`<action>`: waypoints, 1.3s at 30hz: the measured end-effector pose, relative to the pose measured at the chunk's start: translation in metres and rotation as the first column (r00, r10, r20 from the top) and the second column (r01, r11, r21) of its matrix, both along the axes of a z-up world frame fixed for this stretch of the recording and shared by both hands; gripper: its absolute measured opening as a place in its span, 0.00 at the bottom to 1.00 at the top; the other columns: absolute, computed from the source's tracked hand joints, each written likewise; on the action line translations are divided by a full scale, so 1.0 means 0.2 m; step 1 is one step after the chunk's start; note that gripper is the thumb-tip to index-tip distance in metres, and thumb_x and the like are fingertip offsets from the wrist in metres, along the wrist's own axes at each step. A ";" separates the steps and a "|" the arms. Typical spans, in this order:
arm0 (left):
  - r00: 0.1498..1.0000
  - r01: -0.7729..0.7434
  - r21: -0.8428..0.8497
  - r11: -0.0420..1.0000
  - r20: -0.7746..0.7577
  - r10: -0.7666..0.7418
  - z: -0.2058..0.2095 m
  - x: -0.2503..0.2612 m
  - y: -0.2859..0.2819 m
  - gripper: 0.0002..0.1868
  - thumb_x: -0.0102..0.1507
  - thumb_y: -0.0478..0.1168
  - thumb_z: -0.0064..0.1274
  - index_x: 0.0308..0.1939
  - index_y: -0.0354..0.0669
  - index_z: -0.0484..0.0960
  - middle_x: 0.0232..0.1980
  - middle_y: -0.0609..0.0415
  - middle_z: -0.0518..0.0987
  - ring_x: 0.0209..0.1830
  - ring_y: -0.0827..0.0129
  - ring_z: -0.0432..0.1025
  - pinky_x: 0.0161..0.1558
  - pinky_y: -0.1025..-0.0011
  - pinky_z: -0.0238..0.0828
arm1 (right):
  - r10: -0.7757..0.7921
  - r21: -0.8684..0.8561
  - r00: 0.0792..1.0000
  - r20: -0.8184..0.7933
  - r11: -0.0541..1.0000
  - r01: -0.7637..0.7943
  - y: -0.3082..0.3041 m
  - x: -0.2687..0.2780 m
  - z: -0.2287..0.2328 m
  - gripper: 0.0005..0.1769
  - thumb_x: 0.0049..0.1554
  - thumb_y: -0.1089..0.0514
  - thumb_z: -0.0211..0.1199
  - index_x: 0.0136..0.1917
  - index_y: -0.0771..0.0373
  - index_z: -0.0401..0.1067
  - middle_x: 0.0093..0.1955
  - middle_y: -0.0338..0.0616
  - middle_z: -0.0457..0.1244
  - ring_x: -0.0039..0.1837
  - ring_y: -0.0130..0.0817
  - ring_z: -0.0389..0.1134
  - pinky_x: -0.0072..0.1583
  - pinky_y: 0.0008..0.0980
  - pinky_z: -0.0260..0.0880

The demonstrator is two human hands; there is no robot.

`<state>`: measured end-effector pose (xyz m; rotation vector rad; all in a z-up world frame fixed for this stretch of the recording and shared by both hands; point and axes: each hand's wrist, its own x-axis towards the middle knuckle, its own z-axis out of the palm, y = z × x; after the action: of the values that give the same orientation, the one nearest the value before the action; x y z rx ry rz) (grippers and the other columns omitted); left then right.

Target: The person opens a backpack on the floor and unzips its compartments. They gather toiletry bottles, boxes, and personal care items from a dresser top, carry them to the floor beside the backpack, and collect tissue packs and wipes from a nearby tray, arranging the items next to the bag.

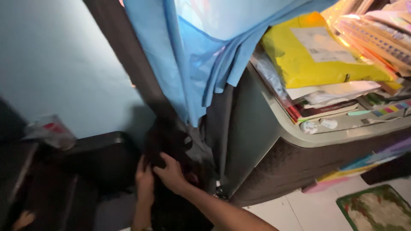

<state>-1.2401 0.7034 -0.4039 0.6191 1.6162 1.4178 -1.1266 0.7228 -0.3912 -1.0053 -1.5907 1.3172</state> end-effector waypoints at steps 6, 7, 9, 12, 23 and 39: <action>0.904 0.090 0.327 0.941 -0.423 0.061 0.34 -0.12 -0.24 0.31 0.69 0.32 0.40 0.78 0.47 0.63 0.74 0.49 0.71 0.73 0.60 0.66 0.68 0.64 0.61 | 0.022 0.257 0.999 -0.042 0.966 -0.010 -0.05 -0.13 0.27 0.28 0.54 0.64 0.66 0.67 0.73 0.69 0.63 0.55 0.69 0.65 0.38 0.70 0.63 0.34 0.70; 0.882 0.100 0.375 0.922 -0.462 0.093 0.40 -0.11 -0.29 0.31 0.69 0.32 0.40 0.78 0.46 0.62 0.74 0.48 0.70 0.73 0.58 0.66 0.68 0.64 0.61 | 0.042 0.289 0.998 -0.043 0.957 -0.028 -0.05 -0.12 0.33 0.30 0.53 0.64 0.67 0.68 0.74 0.68 0.65 0.57 0.67 0.66 0.39 0.68 0.64 0.34 0.68; 0.830 0.128 0.466 0.875 -0.534 0.163 0.54 -0.07 -0.36 0.31 0.69 0.30 0.41 0.78 0.44 0.60 0.74 0.46 0.70 0.74 0.56 0.66 0.69 0.64 0.61 | 0.084 0.355 0.996 -0.045 0.933 -0.062 -0.05 -0.11 0.46 0.34 0.53 0.65 0.71 0.69 0.75 0.64 0.69 0.58 0.62 0.69 0.40 0.63 0.66 0.35 0.65; 0.687 0.132 0.487 0.863 -0.672 0.275 0.77 0.00 -0.51 0.38 0.60 0.23 0.43 0.76 0.41 0.62 0.76 0.39 0.64 0.76 0.47 0.60 0.72 0.59 0.57 | 0.139 0.470 0.990 0.018 0.873 -0.131 -0.12 0.00 0.69 0.32 0.49 0.65 0.72 0.65 0.72 0.68 0.62 0.55 0.67 0.63 0.33 0.67 0.62 0.33 0.69; 0.710 0.076 0.475 0.877 -0.643 0.287 1.20 0.11 -0.99 0.39 0.58 0.27 0.49 0.74 0.47 0.60 0.76 0.36 0.65 0.77 0.44 0.62 0.74 0.57 0.59 | 0.384 0.519 0.897 0.218 0.733 -0.440 -0.62 0.54 1.32 0.11 0.46 0.72 0.63 0.44 0.67 0.68 0.38 0.38 0.63 0.46 0.21 0.62 0.50 0.28 0.66; 0.306 0.444 -0.292 0.847 -0.839 -0.450 1.01 1.04 -1.29 0.33 0.54 0.37 0.53 0.63 0.70 0.75 0.66 0.46 0.75 0.71 0.46 0.63 0.69 0.47 0.53 | 0.323 0.459 0.852 0.412 0.734 -0.501 -1.23 1.76 1.09 0.19 0.46 0.70 0.65 0.53 0.70 0.71 0.46 0.56 0.65 0.46 0.35 0.67 0.51 0.36 0.69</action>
<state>-1.0331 0.4448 -0.2023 1.9181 1.9424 0.5917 -0.7750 0.4763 -0.1727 -0.5037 -2.3728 0.8837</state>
